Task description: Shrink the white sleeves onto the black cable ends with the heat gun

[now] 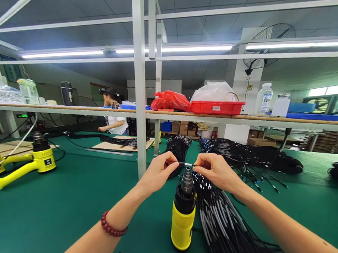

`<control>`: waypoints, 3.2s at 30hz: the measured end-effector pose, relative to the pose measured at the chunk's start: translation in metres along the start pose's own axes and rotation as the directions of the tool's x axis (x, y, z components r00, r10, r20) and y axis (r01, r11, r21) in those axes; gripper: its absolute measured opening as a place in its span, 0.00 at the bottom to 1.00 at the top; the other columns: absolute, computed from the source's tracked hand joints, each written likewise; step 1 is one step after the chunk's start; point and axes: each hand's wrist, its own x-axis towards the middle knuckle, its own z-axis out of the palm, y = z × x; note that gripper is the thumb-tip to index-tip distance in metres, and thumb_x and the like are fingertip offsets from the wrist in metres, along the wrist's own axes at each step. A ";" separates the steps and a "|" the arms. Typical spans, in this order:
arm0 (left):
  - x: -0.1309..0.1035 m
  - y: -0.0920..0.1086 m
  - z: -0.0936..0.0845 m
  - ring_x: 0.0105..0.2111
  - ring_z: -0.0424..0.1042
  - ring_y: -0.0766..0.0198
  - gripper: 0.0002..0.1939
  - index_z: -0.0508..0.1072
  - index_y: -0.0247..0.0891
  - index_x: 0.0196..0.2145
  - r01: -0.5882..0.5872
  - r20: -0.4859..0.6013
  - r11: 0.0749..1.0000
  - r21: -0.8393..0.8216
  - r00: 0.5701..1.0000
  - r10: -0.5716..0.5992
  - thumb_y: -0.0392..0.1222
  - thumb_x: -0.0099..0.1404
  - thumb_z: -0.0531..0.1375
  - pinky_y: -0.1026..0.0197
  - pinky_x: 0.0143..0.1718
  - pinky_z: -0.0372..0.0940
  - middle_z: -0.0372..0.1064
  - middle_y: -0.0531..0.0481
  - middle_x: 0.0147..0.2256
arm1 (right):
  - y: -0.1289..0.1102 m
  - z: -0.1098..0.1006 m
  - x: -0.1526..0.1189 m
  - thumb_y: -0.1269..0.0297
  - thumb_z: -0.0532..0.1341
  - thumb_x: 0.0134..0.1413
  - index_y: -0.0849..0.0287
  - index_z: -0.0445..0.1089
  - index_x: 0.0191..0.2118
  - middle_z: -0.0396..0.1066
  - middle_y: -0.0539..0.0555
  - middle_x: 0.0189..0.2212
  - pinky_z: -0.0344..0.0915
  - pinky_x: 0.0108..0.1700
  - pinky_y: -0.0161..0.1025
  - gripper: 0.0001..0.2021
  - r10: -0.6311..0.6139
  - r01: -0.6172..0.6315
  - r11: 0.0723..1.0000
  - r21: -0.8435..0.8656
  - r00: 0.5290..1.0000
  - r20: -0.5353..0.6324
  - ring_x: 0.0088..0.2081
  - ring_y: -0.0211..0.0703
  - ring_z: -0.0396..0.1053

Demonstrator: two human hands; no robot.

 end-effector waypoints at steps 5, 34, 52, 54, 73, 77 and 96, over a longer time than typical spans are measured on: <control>0.002 -0.003 0.001 0.26 0.62 0.64 0.22 0.65 0.38 0.23 0.000 0.025 1.000 0.026 1.000 0.000 0.53 0.69 0.48 0.63 0.28 0.55 0.64 0.53 0.24 | -0.002 -0.005 -0.002 0.61 0.58 0.56 0.60 0.73 0.25 0.68 0.49 0.21 0.53 0.27 0.34 0.13 0.009 -0.009 1.000 -0.007 0.998 0.070 0.24 0.37 0.60; 0.000 -0.005 0.008 0.27 0.60 0.66 0.11 0.69 0.37 0.30 -0.047 -0.013 0.999 0.014 0.999 0.048 0.46 0.66 0.54 0.65 0.27 0.54 0.64 0.55 0.26 | 0.001 -0.003 -0.001 0.61 0.58 0.55 0.59 0.66 0.26 0.67 0.49 0.22 0.54 0.27 0.34 0.10 0.052 -0.052 0.999 -0.002 0.999 -0.012 0.24 0.38 0.61; -0.002 0.010 0.001 0.26 0.63 0.68 0.12 0.71 0.36 0.32 0.015 0.010 0.970 -0.241 1.000 -0.013 0.49 0.65 0.58 0.65 0.27 0.59 0.64 0.54 0.24 | -0.017 -0.014 -0.014 0.62 0.55 0.60 0.59 0.65 0.25 0.62 0.46 0.20 0.50 0.26 0.35 0.13 0.008 -0.010 0.999 0.032 0.998 0.056 0.23 0.36 0.56; -0.003 0.010 0.000 0.27 0.64 0.68 0.12 0.71 0.36 0.32 0.014 0.013 0.968 -0.250 1.000 -0.011 0.48 0.63 0.60 0.65 0.29 0.60 0.65 0.54 0.25 | -0.016 -0.013 -0.014 0.63 0.55 0.60 0.59 0.64 0.25 0.62 0.46 0.20 0.51 0.26 0.35 0.13 0.019 -0.020 0.999 0.035 0.999 0.051 0.23 0.36 0.56; 0.002 -0.002 -0.001 0.25 0.61 0.69 0.16 0.69 0.36 0.27 0.023 0.037 0.969 -0.246 0.999 -0.014 0.50 0.65 0.58 0.66 0.27 0.57 0.63 0.55 0.23 | -0.017 -0.011 -0.007 0.66 0.54 0.61 0.60 0.70 0.25 0.64 0.46 0.17 0.52 0.26 0.33 0.15 0.006 -0.003 1.000 -0.028 0.993 0.122 0.21 0.34 0.58; 0.002 -0.001 -0.001 0.25 0.62 0.68 0.14 0.71 0.36 0.31 0.031 0.036 0.968 -0.249 0.999 -0.023 0.50 0.65 0.58 0.66 0.27 0.57 0.64 0.55 0.24 | -0.016 -0.012 -0.007 0.65 0.54 0.62 0.60 0.70 0.25 0.63 0.46 0.17 0.51 0.25 0.33 0.15 0.012 -0.007 0.999 -0.041 0.991 0.130 0.21 0.34 0.58; 0.008 0.003 0.005 0.27 0.64 0.67 0.11 0.69 0.36 0.29 -0.004 -0.041 0.978 -0.210 0.999 -0.004 0.47 0.62 0.60 0.64 0.28 0.59 0.65 0.54 0.25 | -0.004 -0.008 -0.004 0.66 0.57 0.59 0.61 0.71 0.26 0.66 0.47 0.20 0.52 0.25 0.34 0.12 0.027 -0.027 1.000 -0.008 0.998 0.054 0.22 0.35 0.58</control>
